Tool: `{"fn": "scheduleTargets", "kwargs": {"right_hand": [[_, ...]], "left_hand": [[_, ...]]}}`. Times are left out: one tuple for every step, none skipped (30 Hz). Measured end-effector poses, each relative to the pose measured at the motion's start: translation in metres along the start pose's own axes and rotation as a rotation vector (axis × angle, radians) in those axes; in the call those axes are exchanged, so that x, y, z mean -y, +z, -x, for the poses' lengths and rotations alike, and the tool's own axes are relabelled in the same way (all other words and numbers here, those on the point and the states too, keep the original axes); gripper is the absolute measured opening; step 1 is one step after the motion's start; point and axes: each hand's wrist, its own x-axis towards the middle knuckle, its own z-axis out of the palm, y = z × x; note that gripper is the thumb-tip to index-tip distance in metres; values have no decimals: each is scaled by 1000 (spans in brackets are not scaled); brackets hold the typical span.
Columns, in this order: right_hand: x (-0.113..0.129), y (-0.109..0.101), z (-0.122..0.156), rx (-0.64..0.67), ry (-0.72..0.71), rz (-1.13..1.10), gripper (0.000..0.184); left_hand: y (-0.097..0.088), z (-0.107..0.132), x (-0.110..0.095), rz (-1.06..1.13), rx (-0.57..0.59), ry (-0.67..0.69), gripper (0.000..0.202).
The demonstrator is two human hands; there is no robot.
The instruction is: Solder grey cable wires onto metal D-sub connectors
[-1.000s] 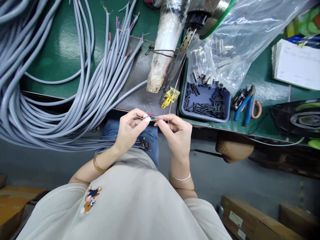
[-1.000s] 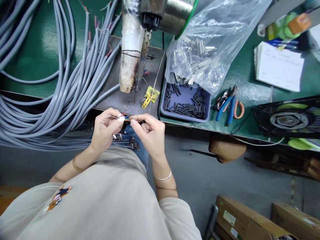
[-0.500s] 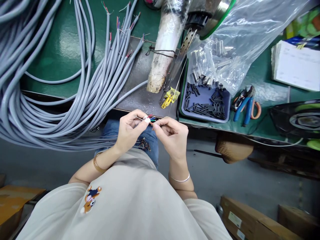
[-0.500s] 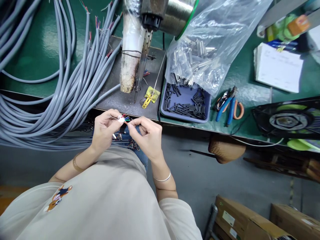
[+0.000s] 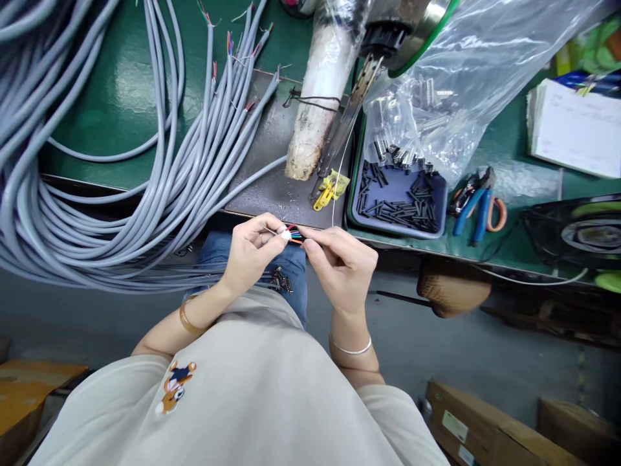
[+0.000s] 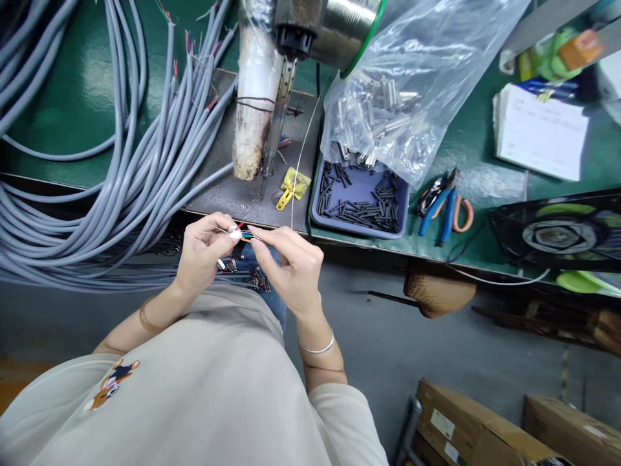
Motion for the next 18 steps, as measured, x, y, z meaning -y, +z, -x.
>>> {"fn": "scheduleTargets", "kwargs": {"right_hand": [[-1,0,1,-1,-19,19,18],[-2,-1,2,2,-36,39,17],[-3,-1,4,-2,-47,57,16],[-4,-2,5,-22,-48,73,16],[-5,-3,6,-59,-38,81,17],[-6,-4,7,-116,-22,76,18],[-7,-4,7,-192,-15,52,18],[-8,-5,7,-269,-15,14,18],[-9,-5,6,-330,-23,-31,20],[-10,-4,5,-364,-33,-72,23],[-11,-4,3,-372,-41,-98,25],[-12,-5,2,-352,-44,-97,24],[-14,-6,0,-312,-40,-71,20],[-16,-7,0,-262,-33,-25,16],[-17,-9,-1,-230,-45,32,13],[-18,-13,0,-229,-80,96,11],[-17,-17,1,-263,-143,157,11],[-15,-23,2,-325,-222,206,10]], "left_hand": [[0,0,0,3,-4,-9,20],[1,0,0,5,-7,-11,21],[1,0,-1,4,-9,-9,22],[1,0,-1,3,-14,-8,22],[1,1,-1,2,-19,-11,22],[1,1,-1,5,-24,-21,22],[1,1,-1,11,-29,-33,21],[1,1,-1,17,-30,-45,20],[1,2,-1,24,-31,-53,20],[1,2,0,28,-31,-54,19],[0,2,1,30,-31,-49,20],[0,2,2,30,-29,-39,20],[0,2,3,29,-27,-24,20],[0,2,4,25,-22,-6,20],[0,3,4,19,-15,15,19],[-1,4,2,2,-3,34,17],[-1,5,-2,-27,15,53,15],[-2,6,-8,-66,57,75,13]]}}
